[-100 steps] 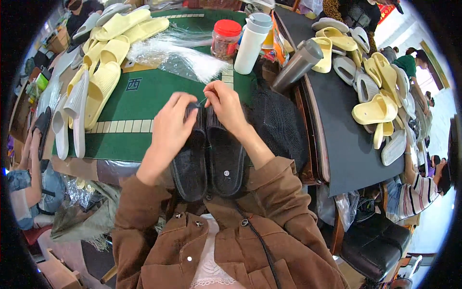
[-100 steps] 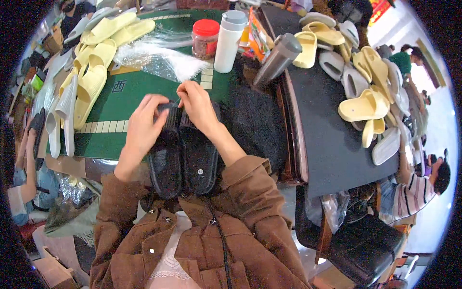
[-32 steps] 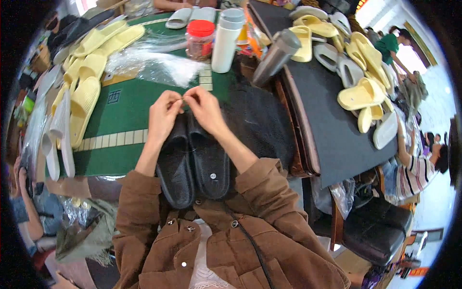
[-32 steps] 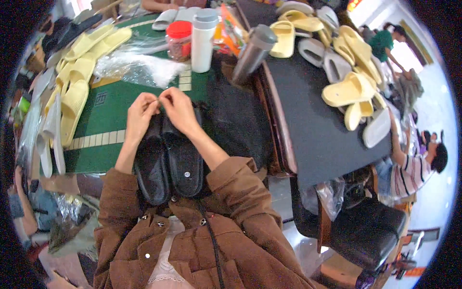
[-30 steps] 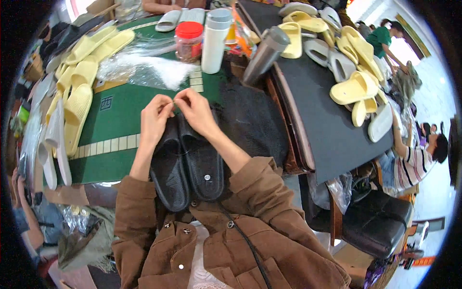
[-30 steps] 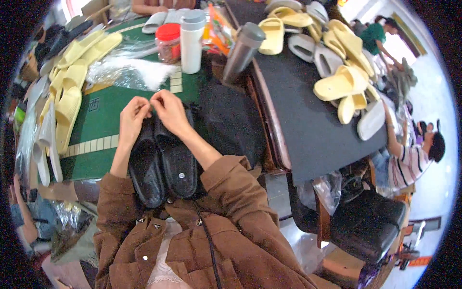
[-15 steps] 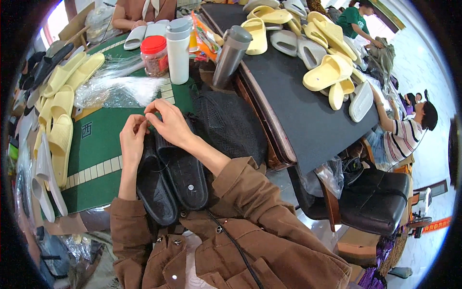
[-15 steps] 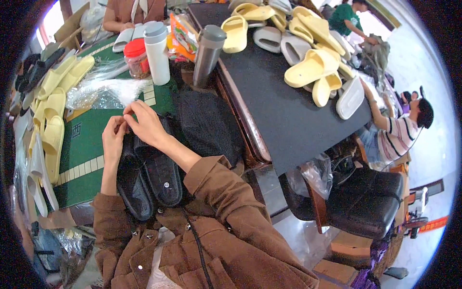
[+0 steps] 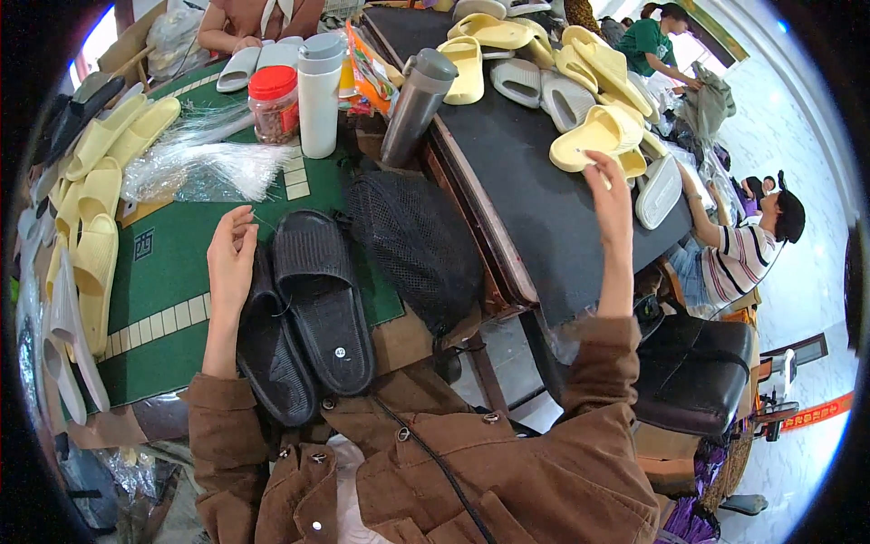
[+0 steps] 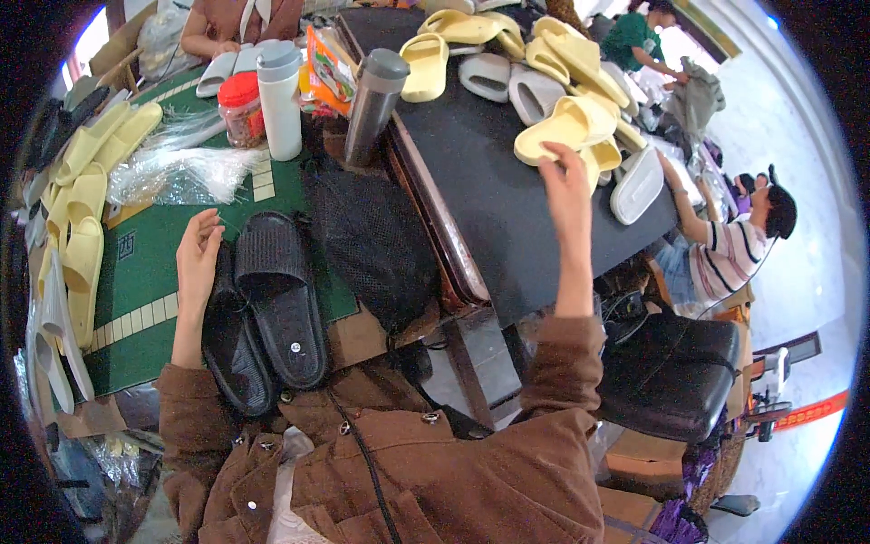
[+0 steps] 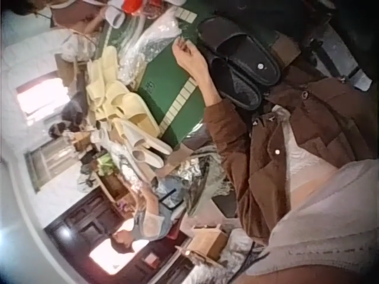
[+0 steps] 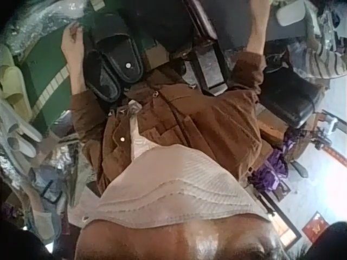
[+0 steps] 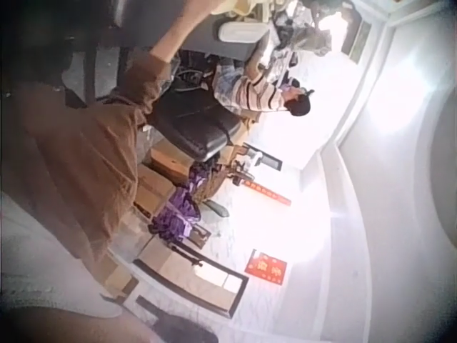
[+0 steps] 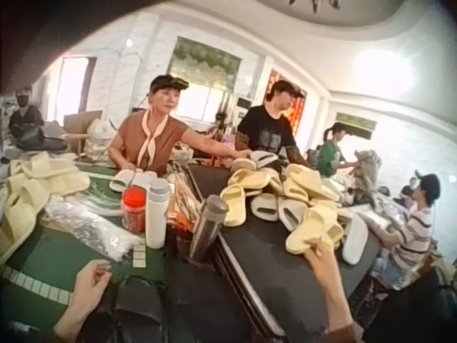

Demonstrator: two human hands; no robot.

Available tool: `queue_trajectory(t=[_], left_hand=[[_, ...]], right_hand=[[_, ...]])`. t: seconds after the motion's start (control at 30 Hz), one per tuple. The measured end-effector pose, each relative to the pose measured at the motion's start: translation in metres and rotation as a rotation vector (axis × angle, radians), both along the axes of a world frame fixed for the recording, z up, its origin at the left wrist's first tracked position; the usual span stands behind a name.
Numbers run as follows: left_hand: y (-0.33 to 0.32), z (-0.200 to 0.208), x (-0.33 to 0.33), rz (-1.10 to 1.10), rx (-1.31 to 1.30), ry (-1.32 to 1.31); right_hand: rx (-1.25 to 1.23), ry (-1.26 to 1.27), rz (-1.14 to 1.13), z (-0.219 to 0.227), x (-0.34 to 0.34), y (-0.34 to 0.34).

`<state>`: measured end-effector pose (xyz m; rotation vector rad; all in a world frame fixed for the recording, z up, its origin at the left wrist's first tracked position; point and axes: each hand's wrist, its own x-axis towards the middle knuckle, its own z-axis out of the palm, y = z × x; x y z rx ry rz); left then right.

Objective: Finishing sandals by threading and tying material through the straps.

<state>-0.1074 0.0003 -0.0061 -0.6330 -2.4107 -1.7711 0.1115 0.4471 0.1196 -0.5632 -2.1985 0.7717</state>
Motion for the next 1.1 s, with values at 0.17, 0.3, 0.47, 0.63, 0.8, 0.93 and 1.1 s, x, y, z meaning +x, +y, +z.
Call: queue_trajectory(t=[0.17,0.3,0.47,0.63,0.8,0.93,1.1], left_hand=[[0.002,-0.002,0.000,-0.016,-0.026,-0.006],[0.001,-0.002,0.001,-0.011,-0.050,0.009],[0.003,-0.001,0.002,-0.030,-0.053,-0.018],[0.000,0.001,0.001,-0.024,-0.046,0.001],[0.000,-0.001,-0.002,-0.047,-0.029,0.021],[-0.001,0.000,-0.001,-0.037,-0.048,0.006],[0.001,-0.001,0.001,-0.040,-0.027,0.034]], right_hand=[[0.208,-0.122,-0.233,-0.023,-0.018,0.114],[0.183,-0.204,-0.407,-0.028,-0.042,0.126],[0.294,-0.240,-0.390,-0.020,-0.029,0.136],[0.010,0.144,-0.039,0.000,-0.001,0.073],[-0.293,0.273,0.162,0.045,0.027,-0.014],[-0.471,0.250,0.346,0.058,0.030,-0.055],[-0.439,0.143,0.388,0.062,0.030,-0.086]])
